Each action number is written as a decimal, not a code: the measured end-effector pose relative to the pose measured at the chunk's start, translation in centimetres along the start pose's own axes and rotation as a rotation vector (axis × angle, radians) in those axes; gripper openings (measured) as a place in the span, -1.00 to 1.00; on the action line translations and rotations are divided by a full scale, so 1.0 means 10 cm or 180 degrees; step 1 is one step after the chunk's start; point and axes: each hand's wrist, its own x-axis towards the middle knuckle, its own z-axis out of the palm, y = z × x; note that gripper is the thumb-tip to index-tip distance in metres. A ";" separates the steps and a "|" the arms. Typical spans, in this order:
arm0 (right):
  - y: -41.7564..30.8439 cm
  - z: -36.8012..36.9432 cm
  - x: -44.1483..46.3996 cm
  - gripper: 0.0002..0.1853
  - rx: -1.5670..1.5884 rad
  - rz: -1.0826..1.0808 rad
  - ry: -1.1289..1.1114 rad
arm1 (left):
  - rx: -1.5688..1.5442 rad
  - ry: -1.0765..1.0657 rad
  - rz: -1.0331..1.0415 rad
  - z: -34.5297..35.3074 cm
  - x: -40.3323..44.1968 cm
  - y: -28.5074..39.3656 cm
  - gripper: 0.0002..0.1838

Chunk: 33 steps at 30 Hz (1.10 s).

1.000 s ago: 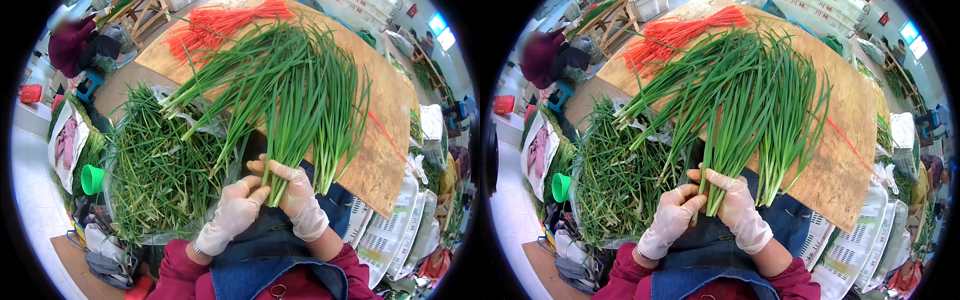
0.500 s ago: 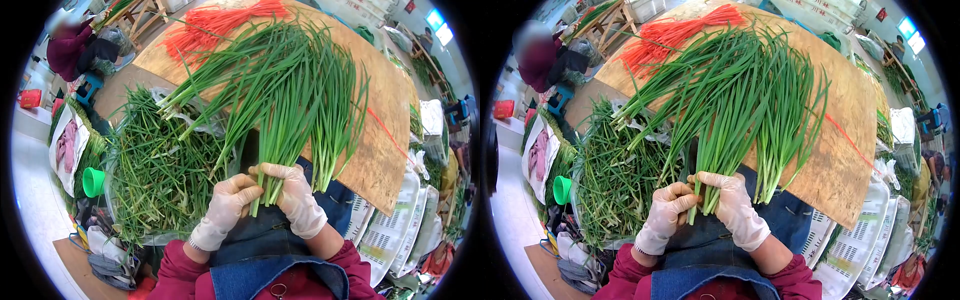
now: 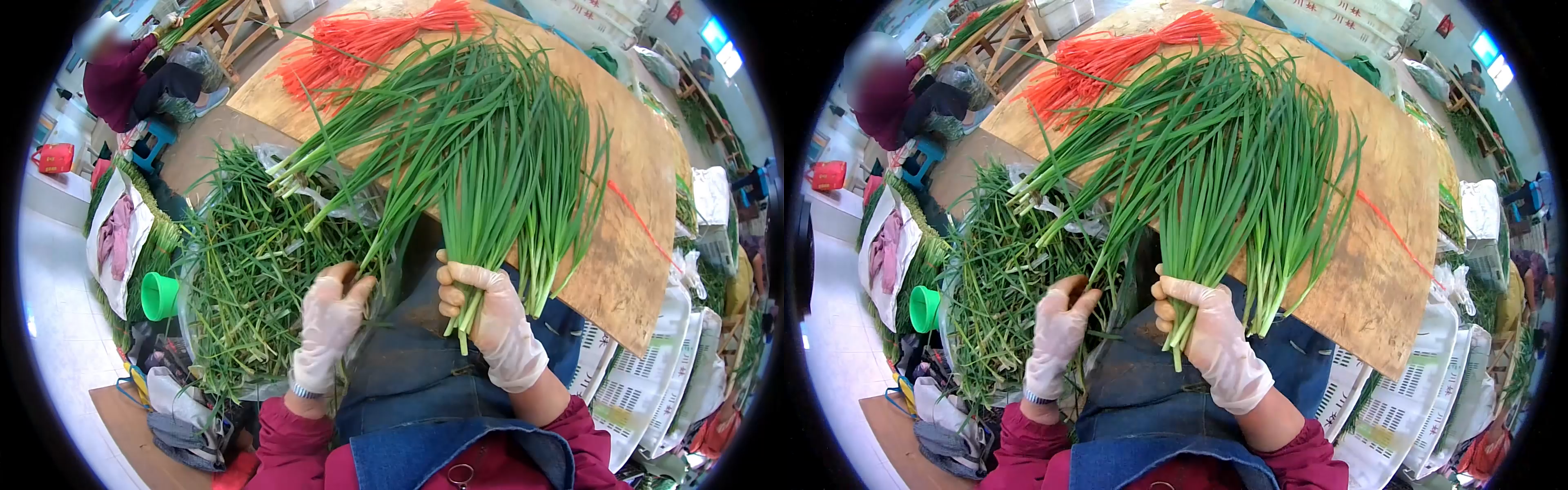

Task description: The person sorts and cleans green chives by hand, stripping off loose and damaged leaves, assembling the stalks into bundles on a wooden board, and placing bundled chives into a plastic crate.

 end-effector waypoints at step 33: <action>-0.02 0.04 -0.08 -0.70 -0.0182 -0.0318 0.0241 | 0.0073 0.0447 0.1038 0.12 -0.37 0.18 -0.92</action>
